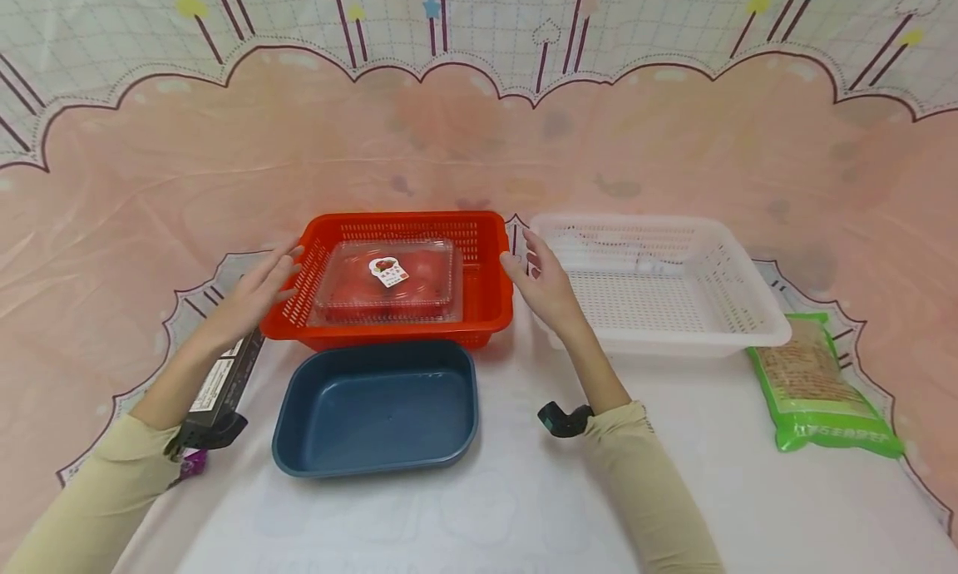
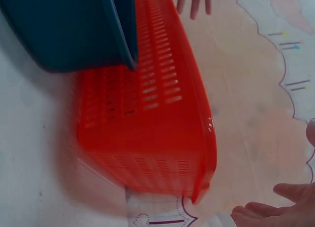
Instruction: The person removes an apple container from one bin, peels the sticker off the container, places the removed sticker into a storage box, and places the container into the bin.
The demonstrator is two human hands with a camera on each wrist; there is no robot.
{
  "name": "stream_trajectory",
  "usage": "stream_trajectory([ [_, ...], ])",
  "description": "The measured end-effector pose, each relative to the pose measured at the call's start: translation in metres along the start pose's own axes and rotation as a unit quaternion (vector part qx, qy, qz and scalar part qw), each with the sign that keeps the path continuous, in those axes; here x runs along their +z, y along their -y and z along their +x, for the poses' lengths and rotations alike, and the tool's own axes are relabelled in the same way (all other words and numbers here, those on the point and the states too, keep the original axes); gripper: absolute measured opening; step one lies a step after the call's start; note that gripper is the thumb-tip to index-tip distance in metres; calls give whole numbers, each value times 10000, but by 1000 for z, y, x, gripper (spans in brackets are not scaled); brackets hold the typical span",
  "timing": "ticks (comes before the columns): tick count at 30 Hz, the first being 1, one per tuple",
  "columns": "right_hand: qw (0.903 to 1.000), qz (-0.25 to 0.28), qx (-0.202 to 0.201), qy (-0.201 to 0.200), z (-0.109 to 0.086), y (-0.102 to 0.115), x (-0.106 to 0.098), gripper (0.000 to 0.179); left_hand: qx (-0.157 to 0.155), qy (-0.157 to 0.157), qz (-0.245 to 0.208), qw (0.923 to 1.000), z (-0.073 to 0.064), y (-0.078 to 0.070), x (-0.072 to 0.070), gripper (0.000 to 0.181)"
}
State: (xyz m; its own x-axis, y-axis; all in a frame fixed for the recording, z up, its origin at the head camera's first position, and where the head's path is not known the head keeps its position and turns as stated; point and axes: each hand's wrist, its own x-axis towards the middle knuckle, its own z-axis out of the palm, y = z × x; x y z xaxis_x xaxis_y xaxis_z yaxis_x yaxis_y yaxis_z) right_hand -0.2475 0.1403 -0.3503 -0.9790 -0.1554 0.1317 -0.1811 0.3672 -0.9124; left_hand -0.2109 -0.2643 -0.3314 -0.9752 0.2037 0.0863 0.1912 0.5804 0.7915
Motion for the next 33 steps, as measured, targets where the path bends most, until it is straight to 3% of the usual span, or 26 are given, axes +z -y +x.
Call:
stream_trajectory([
  [9, 9997, 66, 207, 94, -1, -4, 12, 71, -150, 17, 282, 9995, 2, -4, 3, 64],
  [26, 9998, 165, 110, 80, -6, -6, 31, 76, -248, 51, 151, 9996, 4, -2, 9, 64],
  [33, 9994, 251, 236, 38, -13, -11, 44, 79, -487, 178, 181, 9985, 6, 0, 14, 70],
])
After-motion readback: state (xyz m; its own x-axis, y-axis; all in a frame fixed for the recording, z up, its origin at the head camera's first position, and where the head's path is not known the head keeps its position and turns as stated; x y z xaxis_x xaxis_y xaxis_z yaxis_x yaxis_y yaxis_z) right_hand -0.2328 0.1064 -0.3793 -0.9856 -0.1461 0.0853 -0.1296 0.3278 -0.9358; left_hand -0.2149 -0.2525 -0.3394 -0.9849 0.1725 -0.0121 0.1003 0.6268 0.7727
